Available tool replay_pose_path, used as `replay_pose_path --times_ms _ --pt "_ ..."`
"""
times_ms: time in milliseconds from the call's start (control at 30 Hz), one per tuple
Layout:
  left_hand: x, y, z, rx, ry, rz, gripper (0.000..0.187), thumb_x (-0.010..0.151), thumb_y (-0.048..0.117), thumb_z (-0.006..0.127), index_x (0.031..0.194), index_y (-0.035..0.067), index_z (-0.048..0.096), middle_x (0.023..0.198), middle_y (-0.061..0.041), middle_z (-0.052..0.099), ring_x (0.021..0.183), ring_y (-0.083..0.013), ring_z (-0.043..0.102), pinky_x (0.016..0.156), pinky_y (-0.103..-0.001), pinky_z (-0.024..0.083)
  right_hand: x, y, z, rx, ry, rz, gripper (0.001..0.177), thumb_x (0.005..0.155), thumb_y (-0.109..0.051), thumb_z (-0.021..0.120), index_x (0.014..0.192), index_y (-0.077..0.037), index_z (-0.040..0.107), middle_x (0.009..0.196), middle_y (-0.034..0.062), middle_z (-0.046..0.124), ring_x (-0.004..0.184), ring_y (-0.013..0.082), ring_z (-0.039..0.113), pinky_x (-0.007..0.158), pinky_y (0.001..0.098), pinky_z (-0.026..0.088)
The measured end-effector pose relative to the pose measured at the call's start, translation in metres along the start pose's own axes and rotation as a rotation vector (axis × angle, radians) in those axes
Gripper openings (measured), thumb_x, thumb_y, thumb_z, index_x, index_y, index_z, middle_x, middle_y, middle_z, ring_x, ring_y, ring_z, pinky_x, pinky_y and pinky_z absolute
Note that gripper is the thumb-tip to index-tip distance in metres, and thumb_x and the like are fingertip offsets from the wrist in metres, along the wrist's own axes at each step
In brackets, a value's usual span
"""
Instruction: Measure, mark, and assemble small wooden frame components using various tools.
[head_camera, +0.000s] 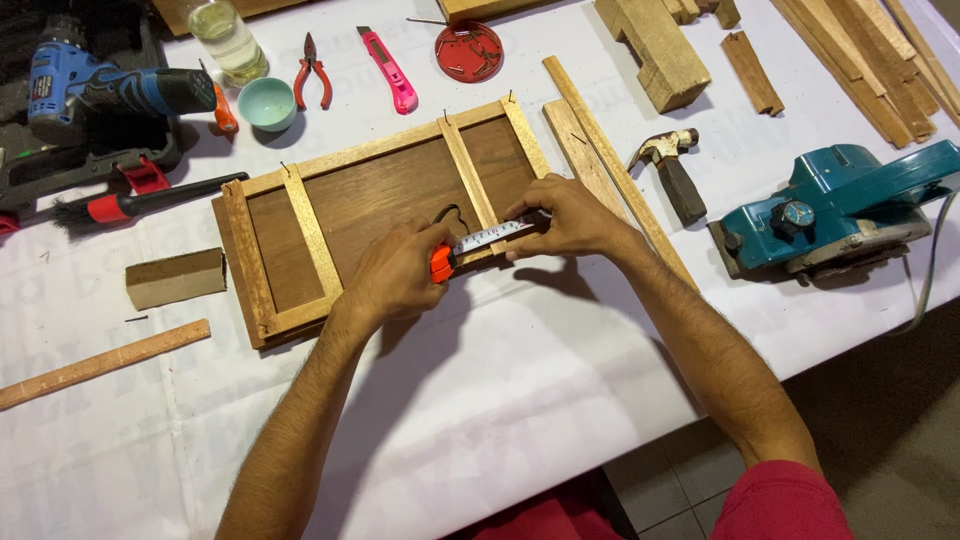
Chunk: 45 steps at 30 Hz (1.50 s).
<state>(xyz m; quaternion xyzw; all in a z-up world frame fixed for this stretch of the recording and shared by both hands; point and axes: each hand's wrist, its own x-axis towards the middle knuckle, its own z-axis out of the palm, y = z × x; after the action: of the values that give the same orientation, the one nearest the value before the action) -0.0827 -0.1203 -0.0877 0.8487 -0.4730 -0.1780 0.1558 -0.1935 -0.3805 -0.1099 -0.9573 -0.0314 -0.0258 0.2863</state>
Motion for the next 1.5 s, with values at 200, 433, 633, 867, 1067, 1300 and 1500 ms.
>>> replay_pose_path --times_ms 200,433,633,867,1067,1300,1500 --pt "0.000 0.001 0.000 -0.001 -0.028 -0.035 0.045 0.074 0.009 0.074 0.118 0.018 0.068 0.108 -0.008 0.063 0.105 -0.0270 0.063 0.094 -0.046 0.054 -0.001 0.011 0.006 -0.010 -0.027 0.025 0.063 0.062 -0.054 0.094 0.107 -0.012 0.078 0.093 0.0037 0.072 0.096 0.0188 0.066 0.084 0.0374 0.054" --pt "0.003 -0.002 0.004 0.004 -0.027 -0.028 0.047 0.073 0.010 0.075 0.119 0.018 0.067 0.107 -0.007 0.063 0.106 -0.0256 0.062 0.094 -0.046 0.053 0.001 0.001 0.013 -0.108 -0.032 0.065 0.073 0.056 -0.059 0.095 0.111 -0.013 0.078 0.087 0.0034 0.067 0.090 0.0179 0.060 0.077 0.0378 0.048" --pt "0.002 -0.001 0.002 0.017 -0.051 -0.056 0.047 0.074 0.011 0.074 0.119 0.020 0.067 0.106 -0.007 0.063 0.105 -0.0255 0.062 0.094 -0.045 0.054 0.005 0.013 0.020 -0.143 -0.056 0.122 0.072 0.058 -0.061 0.094 0.111 -0.015 0.079 0.085 0.0026 0.065 0.088 0.0169 0.057 0.074 0.0370 0.047" --pt "0.000 -0.001 0.004 0.029 -0.013 -0.010 0.050 0.072 0.011 0.075 0.120 0.017 0.066 0.108 -0.008 0.062 0.104 -0.0272 0.061 0.092 -0.046 0.053 -0.001 0.008 0.000 0.038 -0.016 0.050 0.066 0.063 -0.054 0.092 0.111 -0.012 0.076 0.096 0.0044 0.070 0.093 0.0167 0.065 0.080 0.0344 0.055" --pt "0.003 -0.001 0.014 0.055 0.028 -0.014 0.053 0.075 0.005 0.071 0.126 0.018 0.067 0.109 -0.009 0.062 0.102 -0.0269 0.061 0.087 -0.045 0.053 -0.016 0.023 -0.012 0.116 0.261 0.286 0.034 0.087 -0.035 0.082 0.108 -0.009 0.078 0.106 0.0087 0.073 0.095 0.0166 0.070 0.081 0.0318 0.059" --pt "0.019 0.035 -0.009 0.111 0.073 0.045 0.053 0.077 0.009 0.075 0.128 0.017 0.066 0.111 -0.010 0.061 0.098 -0.0253 0.058 0.082 -0.043 0.049 -0.032 0.035 -0.020 0.325 0.339 0.594 0.026 0.094 -0.031 0.074 0.105 -0.007 0.078 0.084 0.0060 0.076 0.072 0.0104 0.070 0.064 0.0264 0.056" --pt "0.019 0.056 -0.032 0.087 0.132 0.092 0.052 0.081 0.029 0.083 0.128 0.019 0.066 0.106 -0.009 0.063 0.096 -0.0263 0.059 0.083 -0.045 0.048 -0.048 0.041 -0.048 0.765 0.471 0.484 0.023 0.096 -0.023 0.079 0.100 -0.001 0.075 0.078 0.0026 0.066 0.064 0.0081 0.057 0.058 0.0238 0.050"
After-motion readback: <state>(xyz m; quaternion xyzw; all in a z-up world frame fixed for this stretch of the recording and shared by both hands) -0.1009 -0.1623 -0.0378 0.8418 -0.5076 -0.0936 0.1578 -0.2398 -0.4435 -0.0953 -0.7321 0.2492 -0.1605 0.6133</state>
